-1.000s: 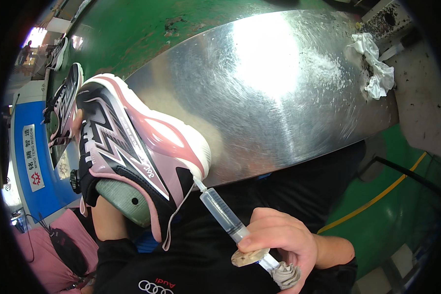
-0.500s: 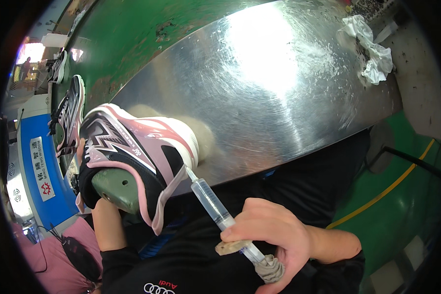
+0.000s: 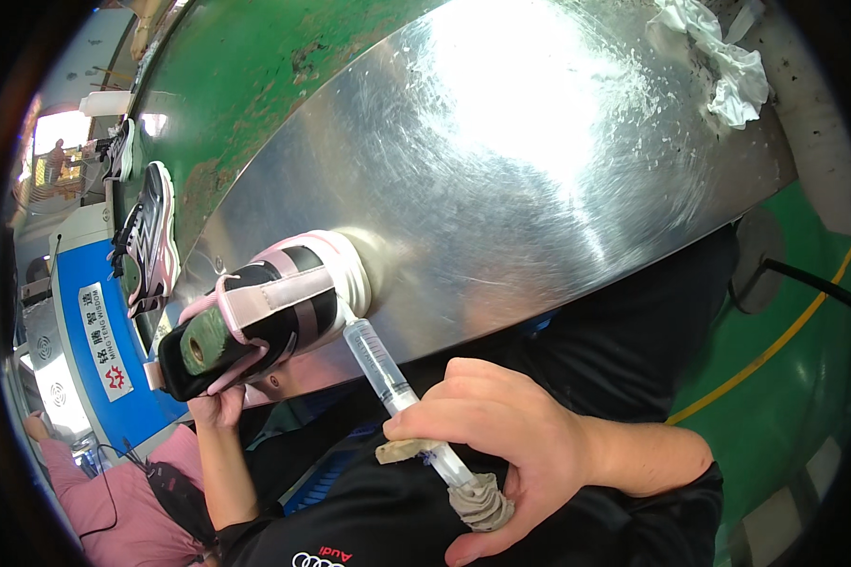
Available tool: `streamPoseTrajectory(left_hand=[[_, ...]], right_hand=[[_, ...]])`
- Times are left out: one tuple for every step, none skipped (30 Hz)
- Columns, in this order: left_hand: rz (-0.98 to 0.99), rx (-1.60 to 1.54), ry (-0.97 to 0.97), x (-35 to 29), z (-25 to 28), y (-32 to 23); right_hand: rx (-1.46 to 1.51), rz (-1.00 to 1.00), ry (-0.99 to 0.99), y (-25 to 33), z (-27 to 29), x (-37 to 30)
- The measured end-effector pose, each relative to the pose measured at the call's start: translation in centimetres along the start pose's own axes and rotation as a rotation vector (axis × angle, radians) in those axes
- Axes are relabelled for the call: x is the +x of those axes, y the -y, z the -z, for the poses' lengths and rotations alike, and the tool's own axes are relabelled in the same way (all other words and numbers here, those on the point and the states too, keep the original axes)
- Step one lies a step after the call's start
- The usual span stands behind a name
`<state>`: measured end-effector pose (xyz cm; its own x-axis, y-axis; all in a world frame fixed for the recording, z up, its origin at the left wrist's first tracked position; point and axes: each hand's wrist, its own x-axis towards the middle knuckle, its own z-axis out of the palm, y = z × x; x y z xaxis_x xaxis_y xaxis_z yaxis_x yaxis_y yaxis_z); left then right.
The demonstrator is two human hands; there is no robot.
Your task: The person takes shoes from a conveyor belt and applies adhesive along the seam between the upper and sole using a syringe, rotating each shoe by hand.
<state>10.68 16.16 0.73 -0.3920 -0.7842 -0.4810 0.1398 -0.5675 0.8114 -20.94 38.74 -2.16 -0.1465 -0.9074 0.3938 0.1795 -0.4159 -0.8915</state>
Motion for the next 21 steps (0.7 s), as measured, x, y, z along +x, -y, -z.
streamPoseTrajectory(left_hand=[[-0.011,0.011,-0.02,-0.5,0.4,0.2],[-0.02,0.019,-0.042,-1.2,0.8,0.4],[-0.03,0.029,-0.066,-1.7,1.2,0.6],[-0.037,0.04,-0.091,-2.3,1.6,0.8],[-0.047,0.051,-0.117,-2.8,2.0,1.0],[-0.052,0.053,-0.13,-3.4,2.3,1.2],[-0.066,0.059,-0.138,-3.8,2.5,1.4],[-0.04,0.046,-0.059,-4.2,2.8,1.3],[-0.033,0.029,-0.051,-4.6,2.9,1.5],[-0.004,0.034,-0.095,-5.1,3.0,1.6],[0.021,0.063,-0.151,-5.5,3.0,1.8],[0.039,0.034,-0.105,-5.9,2.9,2.0],[0.054,-0.013,-0.086,-6.3,2.7,2.2],[0.072,-0.025,-0.065,-6.7,2.4,2.5],[0.091,-0.042,-0.041,-7.1,2.1,2.8],[0.115,-0.059,-0.018,-7.4,1.7,3.2],[0.134,-0.072,0.008,-7.6,1.2,3.4],[0.157,-0.091,0.036,-7.8,0.7,3.8],[0.182,-0.109,0.072,-8.0,0.1,4.1],[0.204,-0.129,0.109,-8.2,-0.4,4.4],[0.227,-0.143,0.146,-8.4,-1.0,4.7]], right_hand=[[0.002,0.0,-0.001,0.0,-0.1,0.0],[0.001,-0.003,0.0,0.0,-0.2,0.1],[0.017,-0.017,0.001,0.0,-0.2,0.1],[-0.001,-0.007,0.001,0.0,-0.3,0.1],[-0.001,-0.009,0.0,0.0,-0.4,0.0],[0.019,-0.022,-0.004,0.1,-0.5,0.0],[-0.007,-0.012,-0.001,0.1,-0.5,0.0],[-0.006,-0.018,0.003,0.2,-0.6,-0.1],[0.013,-0.031,0.005,0.2,-0.7,-0.1],[-0.006,-0.024,0.007,0.3,-0.8,-0.2],[-0.009,-0.027,0.015,0.4,-0.9,-0.2],[0.006,-0.042,0.021,0.5,-0.9,-0.3],[-0.014,-0.032,0.025,0.5,-1.1,-0.3],[-0.021,-0.036,0.025,0.6,-1.2,-0.4],[-0.028,-0.041,0.025,0.7,-1.3,-0.4],[-0.032,-0.043,0.028,0.8,-1.5,-0.5],[-0.037,-0.047,0.02,0.9,-1.6,-0.5],[-0.042,-0.051,0.013,1.0,-1.7,-0.6],[-0.048,-0.052,0.016,1.1,-1.8,-0.6],[-0.054,-0.051,0.009,1.2,-1.8,-0.6],[-0.061,-0.05,0.002,1.3,-1.9,-0.6]])
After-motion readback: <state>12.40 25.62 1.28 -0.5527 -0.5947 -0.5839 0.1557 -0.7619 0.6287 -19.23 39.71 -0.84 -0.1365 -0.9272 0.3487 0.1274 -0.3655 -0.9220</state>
